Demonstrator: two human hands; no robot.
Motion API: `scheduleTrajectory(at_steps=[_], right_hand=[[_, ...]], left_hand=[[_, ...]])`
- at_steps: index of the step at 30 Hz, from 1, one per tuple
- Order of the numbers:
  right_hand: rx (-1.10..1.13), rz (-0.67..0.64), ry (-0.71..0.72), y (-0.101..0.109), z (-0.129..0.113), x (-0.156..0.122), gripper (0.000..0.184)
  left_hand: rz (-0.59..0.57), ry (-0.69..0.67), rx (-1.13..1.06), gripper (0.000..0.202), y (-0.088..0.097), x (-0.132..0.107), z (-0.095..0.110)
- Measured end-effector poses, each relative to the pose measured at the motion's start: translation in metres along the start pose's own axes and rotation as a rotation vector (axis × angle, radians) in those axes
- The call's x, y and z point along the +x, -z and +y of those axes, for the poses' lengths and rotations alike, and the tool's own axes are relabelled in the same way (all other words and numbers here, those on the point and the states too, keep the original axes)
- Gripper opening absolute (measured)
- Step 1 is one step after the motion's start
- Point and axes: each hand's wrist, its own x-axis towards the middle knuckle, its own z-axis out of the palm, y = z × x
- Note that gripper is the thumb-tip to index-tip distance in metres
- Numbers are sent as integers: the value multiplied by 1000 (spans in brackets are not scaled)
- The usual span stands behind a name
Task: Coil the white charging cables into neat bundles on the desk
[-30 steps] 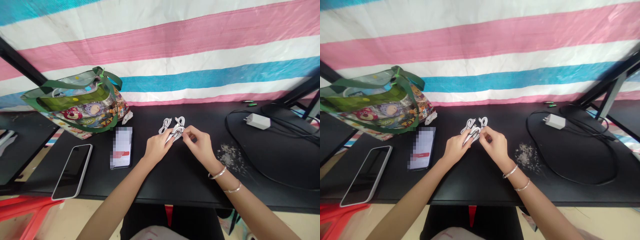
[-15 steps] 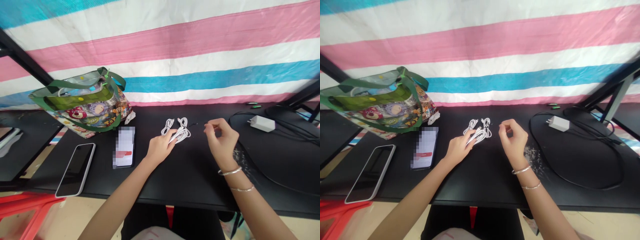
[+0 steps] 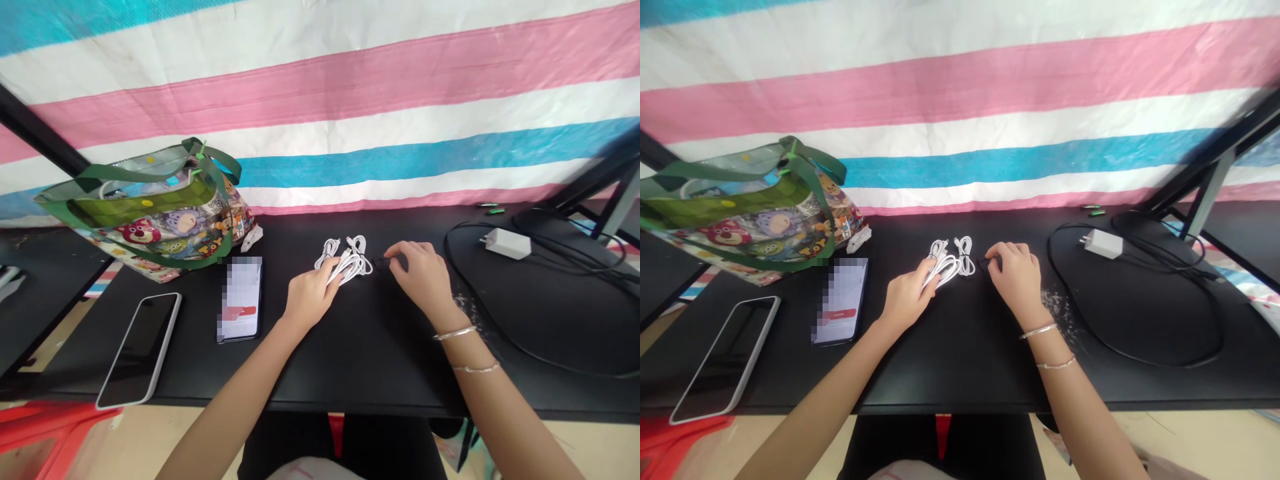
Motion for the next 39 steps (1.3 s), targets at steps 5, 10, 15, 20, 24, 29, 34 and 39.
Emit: scheduleTrajectory(at_steps=[5, 10, 15, 20, 24, 29, 34, 39], right_hand=[[253, -57, -25, 4, -19, 1, 15], [467, -192, -112, -2, -33, -8, 14], [744, -321, -171, -7, -39, -11, 7], [1023, -390, -257, -15, -37, -10, 20], [1120, -406, -273, -24, -32, -12, 24], [1160, -437, -286, -26, -31, -14, 32], [1180, -423, -311, -24, -33, -15, 33], [1165, -454, -342, -23, -33, -15, 35]], left_hand=[[36, 19, -42, 31, 0, -1, 0], [71, 39, -129, 30, 2, -1, -1], [85, 34, -257, 32, 2, -1, -1], [59, -8, -349, 33, 1, -2, -1], [58, -20, -322, 32, -1, -1, -3], [75, -52, -204, 26, -5, 0, -5], [98, -75, -180, 25, -4, 0, -4], [55, -33, -119, 25, -1, 1, -2]])
